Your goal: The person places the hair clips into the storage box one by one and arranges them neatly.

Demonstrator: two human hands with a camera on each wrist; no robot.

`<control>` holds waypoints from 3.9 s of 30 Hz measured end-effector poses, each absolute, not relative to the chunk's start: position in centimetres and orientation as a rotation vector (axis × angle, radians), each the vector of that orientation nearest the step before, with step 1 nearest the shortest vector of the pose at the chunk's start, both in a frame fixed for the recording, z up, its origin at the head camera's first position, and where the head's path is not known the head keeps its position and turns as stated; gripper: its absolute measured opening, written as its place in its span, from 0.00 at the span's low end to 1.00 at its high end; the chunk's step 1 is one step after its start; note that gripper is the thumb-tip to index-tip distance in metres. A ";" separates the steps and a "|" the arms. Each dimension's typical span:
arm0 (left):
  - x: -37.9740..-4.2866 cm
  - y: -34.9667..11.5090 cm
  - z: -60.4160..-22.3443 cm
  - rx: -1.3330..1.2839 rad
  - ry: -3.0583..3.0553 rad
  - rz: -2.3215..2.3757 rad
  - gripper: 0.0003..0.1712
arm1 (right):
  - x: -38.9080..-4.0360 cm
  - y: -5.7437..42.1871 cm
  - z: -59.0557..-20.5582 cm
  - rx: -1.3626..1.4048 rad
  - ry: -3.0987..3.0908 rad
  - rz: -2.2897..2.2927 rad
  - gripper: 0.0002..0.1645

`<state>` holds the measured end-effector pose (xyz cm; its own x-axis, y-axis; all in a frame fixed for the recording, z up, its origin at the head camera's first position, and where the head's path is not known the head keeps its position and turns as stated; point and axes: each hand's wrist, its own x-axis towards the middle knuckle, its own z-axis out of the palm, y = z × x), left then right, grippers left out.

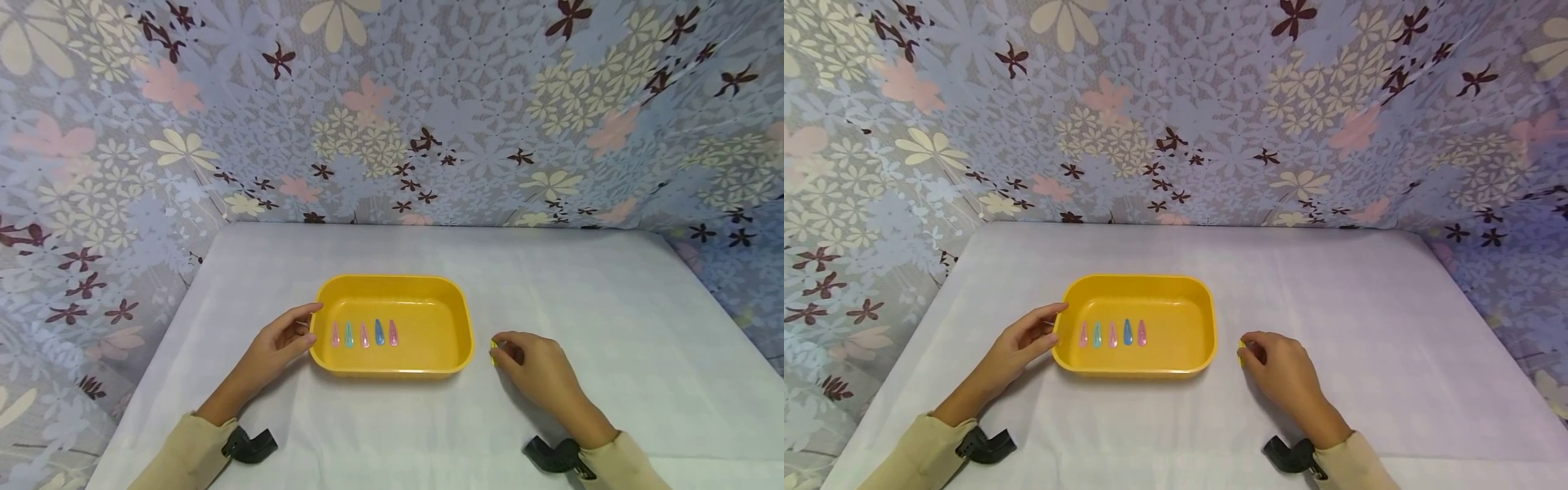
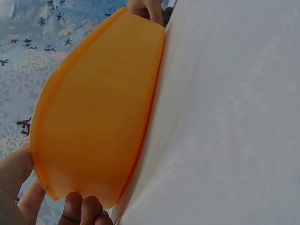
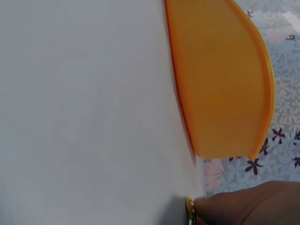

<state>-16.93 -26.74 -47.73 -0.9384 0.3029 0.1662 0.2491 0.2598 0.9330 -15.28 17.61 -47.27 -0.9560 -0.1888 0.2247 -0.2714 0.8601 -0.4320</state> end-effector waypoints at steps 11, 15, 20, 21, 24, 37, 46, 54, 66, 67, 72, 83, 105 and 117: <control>-17.0 -26.7 -47.7 0.556 2.466 1.803 0.28 | -15.2 16.5 -47.1 0.362 -2.817 0.657 0.09; -17.0 -26.7 -47.6 0.550 2.462 1.802 0.28 | -15.2 16.4 -47.3 0.357 -2.791 0.675 0.08; -17.0 -26.7 -47.6 0.542 2.459 1.805 0.28 | -15.1 16.5 -47.2 0.334 -2.781 0.758 0.09; -17.0 -26.7 -47.6 0.542 2.458 1.806 0.28 | -15.1 16.6 -47.1 0.330 -2.783 0.772 0.09; -16.9 -26.7 -47.6 0.539 2.459 1.805 0.28 | -15.0 16.7 -47.1 0.323 -2.790 0.800 0.10; -16.7 -26.8 -47.4 0.539 2.458 1.808 0.27 | -15.1 17.0 -47.4 0.286 -2.812 0.916 0.12; -16.7 -26.8 -47.5 0.535 2.455 1.808 0.27 | -15.2 17.5 -47.5 0.282 -2.829 0.987 0.14; -16.8 -26.7 -47.4 0.548 2.444 1.819 0.27 | -15.1 17.8 -47.1 0.244 -2.855 1.019 0.13; -16.8 -26.6 -47.4 0.541 2.440 1.823 0.27 | -15.3 18.1 -47.1 0.211 -2.868 1.085 0.13; -16.8 -26.6 -47.4 0.537 2.439 1.823 0.27 | -15.4 18.1 -47.1 0.207 -2.869 1.088 0.13; -16.9 -26.6 -47.3 0.533 2.442 1.819 0.27 | -15.5 18.2 -47.4 0.186 -2.863 1.121 0.14; -17.0 -26.6 -47.5 0.535 2.452 1.809 0.28 | -15.6 18.5 -47.1 0.118 -2.873 1.265 0.15; -17.0 -26.7 -47.5 0.550 2.446 1.812 0.27 | -16.3 18.6 -42.8 0.159 -2.801 1.299 0.21; -16.9 -26.8 -47.4 0.558 2.439 1.812 0.27 | -18.0 16.0 -40.4 0.191 -2.752 1.388 0.21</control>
<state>-16.93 -26.76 -47.45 -0.9334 0.3159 0.1704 0.2544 0.2473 0.9349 -18.04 16.04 -40.40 -0.9910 -0.0861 0.1028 -0.1339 0.5885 -0.7973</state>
